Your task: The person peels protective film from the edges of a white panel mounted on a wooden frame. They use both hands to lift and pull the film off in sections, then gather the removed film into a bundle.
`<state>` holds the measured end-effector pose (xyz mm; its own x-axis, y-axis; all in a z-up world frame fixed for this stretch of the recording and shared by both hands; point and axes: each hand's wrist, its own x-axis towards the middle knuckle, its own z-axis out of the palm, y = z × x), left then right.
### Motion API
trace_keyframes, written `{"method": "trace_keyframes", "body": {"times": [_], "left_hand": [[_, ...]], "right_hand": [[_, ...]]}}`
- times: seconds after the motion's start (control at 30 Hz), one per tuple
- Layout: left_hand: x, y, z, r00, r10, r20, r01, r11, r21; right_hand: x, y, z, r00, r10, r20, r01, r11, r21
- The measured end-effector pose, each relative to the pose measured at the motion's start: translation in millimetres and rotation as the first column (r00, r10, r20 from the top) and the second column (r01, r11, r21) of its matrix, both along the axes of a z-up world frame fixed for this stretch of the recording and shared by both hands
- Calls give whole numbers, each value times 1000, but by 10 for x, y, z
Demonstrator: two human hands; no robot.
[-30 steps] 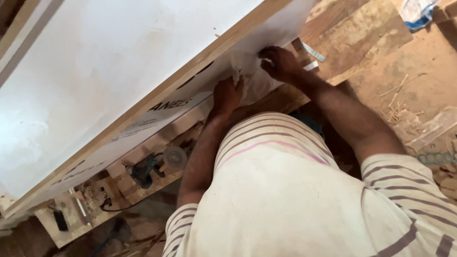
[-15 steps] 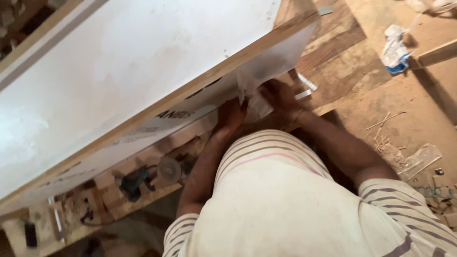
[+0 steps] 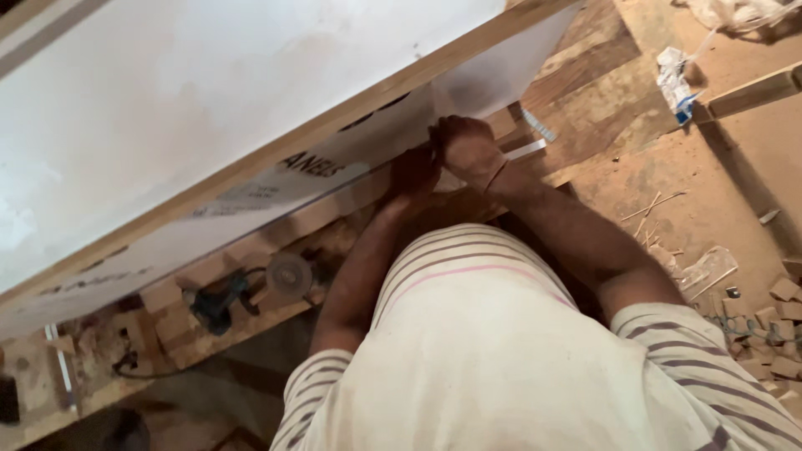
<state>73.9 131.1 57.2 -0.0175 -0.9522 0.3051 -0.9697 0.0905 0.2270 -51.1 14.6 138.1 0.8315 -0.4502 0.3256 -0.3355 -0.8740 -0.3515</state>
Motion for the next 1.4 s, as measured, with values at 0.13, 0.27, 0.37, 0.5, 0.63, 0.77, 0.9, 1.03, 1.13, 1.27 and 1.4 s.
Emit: {"method": "trace_keyframes", "body": {"times": [0.13, 0.27, 0.37, 0.5, 0.63, 0.77, 0.9, 1.03, 1.13, 1.27, 1.4], "left_hand": [[27, 25, -22, 995, 90, -39, -68, 921, 383], [-32, 183, -39, 941, 240, -237, -139, 916, 376], [-52, 273, -27, 905, 312, -290, -191, 906, 379], [-52, 422, -28, 887, 305, -346, -154, 903, 401], [-16, 576, -60, 907, 273, -320, -141, 914, 381], [8, 767, -125, 875, 321, -361, -151, 892, 426], [-1, 953, -192, 823, 234, -517, -146, 968, 206], [-2, 1059, -217, 881, 410, -236, -217, 794, 568], [3, 1234, -124, 884, 384, -266, -197, 823, 533], [65, 1482, 27, 849, 381, -367, -175, 857, 486], [90, 1688, 52, 884, 322, -339, -179, 903, 390]], "right_hand": [[-69, 59, -23, 988, 153, -18, -153, 972, -180], [-75, 204, -21, 981, 186, -60, -192, 972, -136], [-45, 321, -19, 980, 172, -96, -176, 984, -32], [-40, 468, -8, 980, 179, -89, -164, 974, 153], [-27, 577, 13, 962, 257, -90, -252, 966, 59], [5, 701, -1, 947, 290, -138, -288, 957, 39], [31, 816, -2, 947, 221, -233, -172, 962, 215], [54, 933, 15, 936, 232, -266, -167, 955, 244], [41, 1052, 68, 931, 255, -260, -167, 934, 317], [63, 1166, 152, 937, 267, -226, -186, 927, 326], [154, 1245, 255, 926, 313, -212, -226, 907, 355]]}}
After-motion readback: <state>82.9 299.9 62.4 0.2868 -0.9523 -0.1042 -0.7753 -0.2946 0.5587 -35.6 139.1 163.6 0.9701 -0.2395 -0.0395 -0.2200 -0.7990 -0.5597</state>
